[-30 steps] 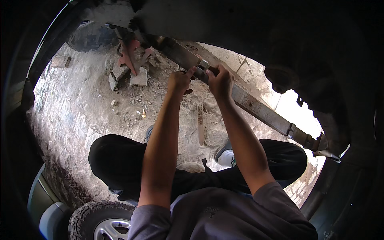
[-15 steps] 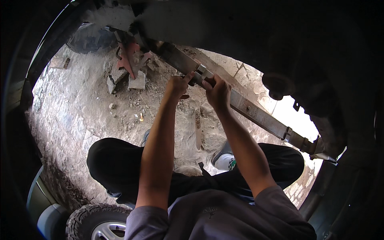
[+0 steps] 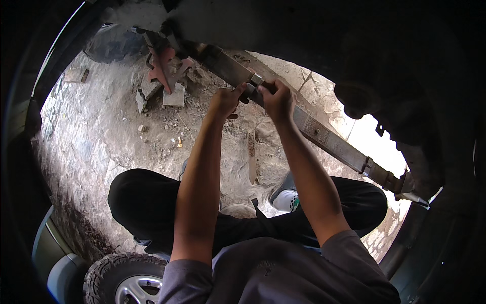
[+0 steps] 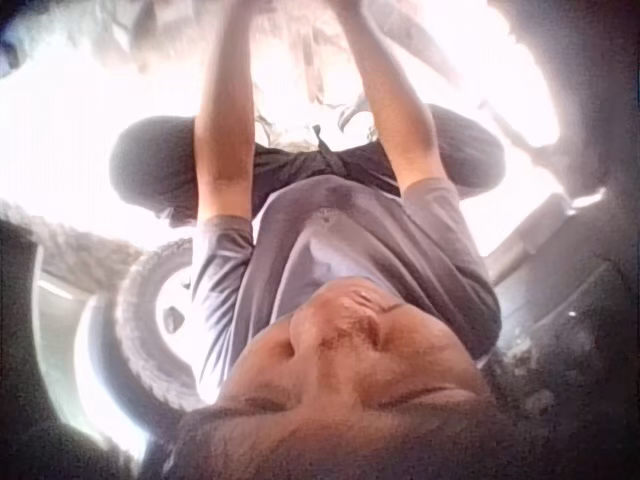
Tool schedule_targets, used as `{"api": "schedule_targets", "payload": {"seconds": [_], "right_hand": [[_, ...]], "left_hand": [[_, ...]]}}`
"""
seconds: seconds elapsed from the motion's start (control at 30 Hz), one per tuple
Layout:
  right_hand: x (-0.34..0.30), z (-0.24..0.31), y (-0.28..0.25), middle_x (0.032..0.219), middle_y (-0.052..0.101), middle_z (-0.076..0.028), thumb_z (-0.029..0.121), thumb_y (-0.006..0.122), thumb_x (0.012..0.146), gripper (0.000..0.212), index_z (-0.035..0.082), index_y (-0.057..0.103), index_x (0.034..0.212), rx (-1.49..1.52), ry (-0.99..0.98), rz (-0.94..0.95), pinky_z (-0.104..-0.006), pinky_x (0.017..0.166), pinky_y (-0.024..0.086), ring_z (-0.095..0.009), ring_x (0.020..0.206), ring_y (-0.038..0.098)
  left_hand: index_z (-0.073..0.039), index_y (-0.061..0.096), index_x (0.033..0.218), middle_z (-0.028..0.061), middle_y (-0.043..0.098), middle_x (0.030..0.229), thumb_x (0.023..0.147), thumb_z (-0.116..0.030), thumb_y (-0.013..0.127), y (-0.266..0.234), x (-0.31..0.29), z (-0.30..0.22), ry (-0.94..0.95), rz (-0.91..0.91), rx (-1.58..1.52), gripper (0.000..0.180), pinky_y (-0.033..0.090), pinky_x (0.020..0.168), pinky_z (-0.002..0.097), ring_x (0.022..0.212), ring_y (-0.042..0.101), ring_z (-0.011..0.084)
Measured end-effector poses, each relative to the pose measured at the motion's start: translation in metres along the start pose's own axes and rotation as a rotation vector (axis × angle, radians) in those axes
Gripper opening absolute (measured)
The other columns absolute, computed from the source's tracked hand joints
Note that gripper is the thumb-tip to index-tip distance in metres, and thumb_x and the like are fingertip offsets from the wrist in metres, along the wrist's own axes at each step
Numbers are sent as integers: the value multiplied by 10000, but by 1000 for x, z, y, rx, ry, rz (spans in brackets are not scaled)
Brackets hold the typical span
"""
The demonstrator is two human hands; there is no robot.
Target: The person sits under a vehicle and uses a hammer and a small metal piece to tap and adjust a metal bracket on the undercarriage. They repeatedly position the metal piece and strike it with the hammer, then reposition and continue tapping.
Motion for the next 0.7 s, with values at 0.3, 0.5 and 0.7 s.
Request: {"api": "schedule_targets", "payload": {"seconds": [0.3, 0.5, 0.7], "right_hand": [[-2, 1, 4, 812, 751, -131, 233, 828, 813, 209, 57, 732, 874, -10, -24, 17, -396, 765, 544, -285, 790, 741], [-10, 5, 3, 809, 694, -176, 124, 796, 826, 181, 1, 663, 832, 90, -71, 71, -399, 735, 522, -325, 787, 694], [-16, -2, 7, 875, 710, -192, 137, 808, 809, 174, 17, 688, 851, 1, 3, 42, -443, 778, 533, -355, 879, 710]], "left_hand": [[93, 733, 809, 170, 685, 703, 880, -639, 718, -11, 19, 2, 66, -39, 142, 736, 594, 499, 394, 621, 712, 262], [1, 626, 650, 60, 592, 633, 884, -597, 748, -18, 11, -4, 57, -89, 144, 654, 535, 435, 323, 514, 583, 165], [51, 739, 754, 155, 662, 594, 887, -667, 679, -11, 5, -5, 75, -157, 238, 732, 569, 570, 400, 548, 701, 269]]}}
Point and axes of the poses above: each hand's wrist, its own x-axis towards the middle knuckle, its own y-axis out of the palm, z = x × y, the point moved 6 cm from there along x, towards the middle knuckle
